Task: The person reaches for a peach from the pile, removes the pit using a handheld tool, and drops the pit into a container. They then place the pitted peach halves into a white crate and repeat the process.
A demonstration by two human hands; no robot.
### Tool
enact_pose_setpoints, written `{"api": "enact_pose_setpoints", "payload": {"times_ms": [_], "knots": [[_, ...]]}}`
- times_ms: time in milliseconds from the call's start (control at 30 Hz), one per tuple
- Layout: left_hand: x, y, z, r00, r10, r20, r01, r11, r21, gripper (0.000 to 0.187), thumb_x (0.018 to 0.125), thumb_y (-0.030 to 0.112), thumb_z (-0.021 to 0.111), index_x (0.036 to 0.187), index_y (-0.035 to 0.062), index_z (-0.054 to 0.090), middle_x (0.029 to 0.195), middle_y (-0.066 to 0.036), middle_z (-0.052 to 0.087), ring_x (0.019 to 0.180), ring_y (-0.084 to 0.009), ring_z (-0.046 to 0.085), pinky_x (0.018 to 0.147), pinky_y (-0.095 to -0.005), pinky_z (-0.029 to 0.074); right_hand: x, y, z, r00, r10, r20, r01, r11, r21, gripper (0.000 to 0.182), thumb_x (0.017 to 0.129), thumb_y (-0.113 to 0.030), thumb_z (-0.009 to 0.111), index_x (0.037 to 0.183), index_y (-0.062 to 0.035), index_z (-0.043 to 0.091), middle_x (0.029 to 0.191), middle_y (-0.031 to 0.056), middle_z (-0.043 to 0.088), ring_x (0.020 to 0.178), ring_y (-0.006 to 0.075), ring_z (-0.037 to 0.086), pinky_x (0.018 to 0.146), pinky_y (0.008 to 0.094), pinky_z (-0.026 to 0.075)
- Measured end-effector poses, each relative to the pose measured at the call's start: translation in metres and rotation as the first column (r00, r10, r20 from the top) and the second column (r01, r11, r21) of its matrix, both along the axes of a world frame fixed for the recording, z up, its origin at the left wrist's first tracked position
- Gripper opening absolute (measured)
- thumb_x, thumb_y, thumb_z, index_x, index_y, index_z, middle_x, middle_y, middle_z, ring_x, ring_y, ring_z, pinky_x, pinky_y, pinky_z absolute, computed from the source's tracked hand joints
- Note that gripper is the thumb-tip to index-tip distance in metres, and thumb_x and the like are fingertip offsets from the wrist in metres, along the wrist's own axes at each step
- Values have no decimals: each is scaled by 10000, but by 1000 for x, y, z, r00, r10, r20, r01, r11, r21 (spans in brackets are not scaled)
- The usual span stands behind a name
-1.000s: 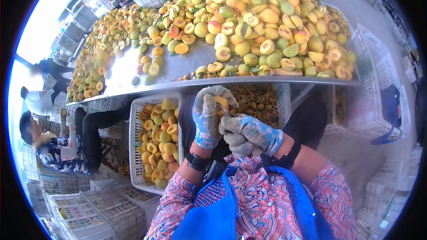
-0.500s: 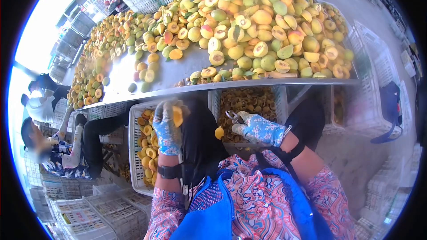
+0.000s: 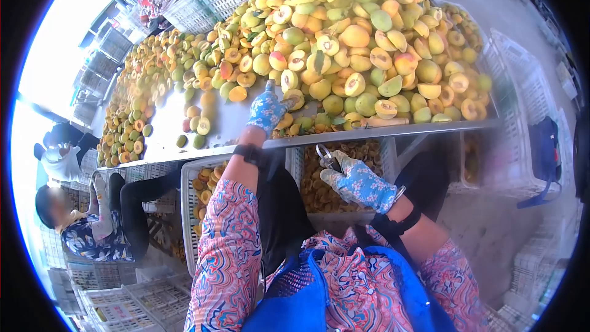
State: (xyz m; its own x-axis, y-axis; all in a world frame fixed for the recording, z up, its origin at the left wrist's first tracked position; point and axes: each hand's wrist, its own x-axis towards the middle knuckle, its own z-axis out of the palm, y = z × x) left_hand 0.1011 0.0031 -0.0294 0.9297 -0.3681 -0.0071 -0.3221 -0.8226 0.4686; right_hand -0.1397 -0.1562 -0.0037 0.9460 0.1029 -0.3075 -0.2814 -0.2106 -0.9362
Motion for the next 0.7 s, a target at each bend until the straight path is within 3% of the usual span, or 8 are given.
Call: {"api": "enact_pose_setpoints", "payload": {"times_ms": [100, 200, 300, 367, 400, 533, 600, 700], "knots": [[26, -20, -31, 998, -8, 57, 4, 997, 79, 820, 721, 357, 781, 1355, 9, 395, 1038, -243, 648, 978, -368, 633, 821, -427, 506, 1, -3, -3, 997, -41, 59, 40, 999, 16, 329, 915, -263, 601, 1168, -66, 529, 669, -18, 510, 515, 64, 449, 472, 253, 397], [24, -11, -20, 999, -54, -3, 52, 966, -254, 683, 660, 221, 839, 1218, -18, 526, 1003, -197, 662, 904, -299, 656, 793, -361, 523, 1, -6, 5, 997, -75, -32, 77, 993, 94, 323, 923, -257, 593, 1167, -54, 533, 687, -25, 519, 520, 55, 445, 485, 248, 401], [-12, 11, 13, 832, -295, -470, -148, 698, -700, 437, 801, 105, 709, 1189, -18, 551, 1086, -126, 649, 929, -205, 660, 797, -326, 557, 8, -5, 6, 969, -138, 205, 136, 990, 25, 311, 930, -239, 583, 1152, -26, 534, 699, 33, 564, 521, 95, 493, 511, 279, 424], [-55, 23, 44, 767, -343, -543, -238, 634, -736, 376, 846, 120, 654, 1178, -25, 552, 1082, -128, 647, 956, -205, 661, 816, -348, 565, 9, 2, 20, 947, -92, 309, 133, 985, -113, 387, 911, -317, 600, 1069, 31, 538, 830, 233, 644, 808, 393, 632, 705, 437, 483], [-71, 27, 44, 769, -382, -513, -227, 586, -778, 341, 884, 169, 614, 1162, -20, 556, 1066, -124, 648, 926, -200, 663, 792, -337, 565, 14, 11, 3, 849, -105, 518, 192, 974, -118, 386, 908, -324, 594, 1035, 36, 541, 831, 244, 640, 828, 418, 617, 709, 468, 481], [-124, 31, 24, 908, -348, -233, 30, 608, -793, 385, 918, 319, 595, 1134, 2, 569, 1027, -122, 646, 908, -194, 649, 787, -327, 554, 8, 39, 5, 826, -22, 564, 205, 943, -264, 385, 905, -351, 572, 994, 24, 552, 749, 240, 634, 731, 429, 618, 650, 503, 490], [-153, 23, 37, 697, -513, -501, -478, 190, -858, 426, 919, 384, 580, 1116, 6, 574, 1022, -131, 640, 944, -227, 638, 826, -356, 544, -1, 46, 5, 828, 30, 560, 207, 912, -355, 390, 905, -362, 565, 982, 20, 557, 731, 238, 630, 714, 426, 618, 638, 504, 492], [-177, 11, 43, 760, -445, -474, -466, 135, -874, 451, 917, 420, 567, 1097, 5, 573, 1009, -137, 635, 960, -269, 629, 843, -391, 538, -14, 50, 8, 835, 72, 545, 221, 864, -452, 417, 903, -400, 543, 952, 13, 569, 697, 234, 623, 682, 415, 619, 617, 510, 495]]}}
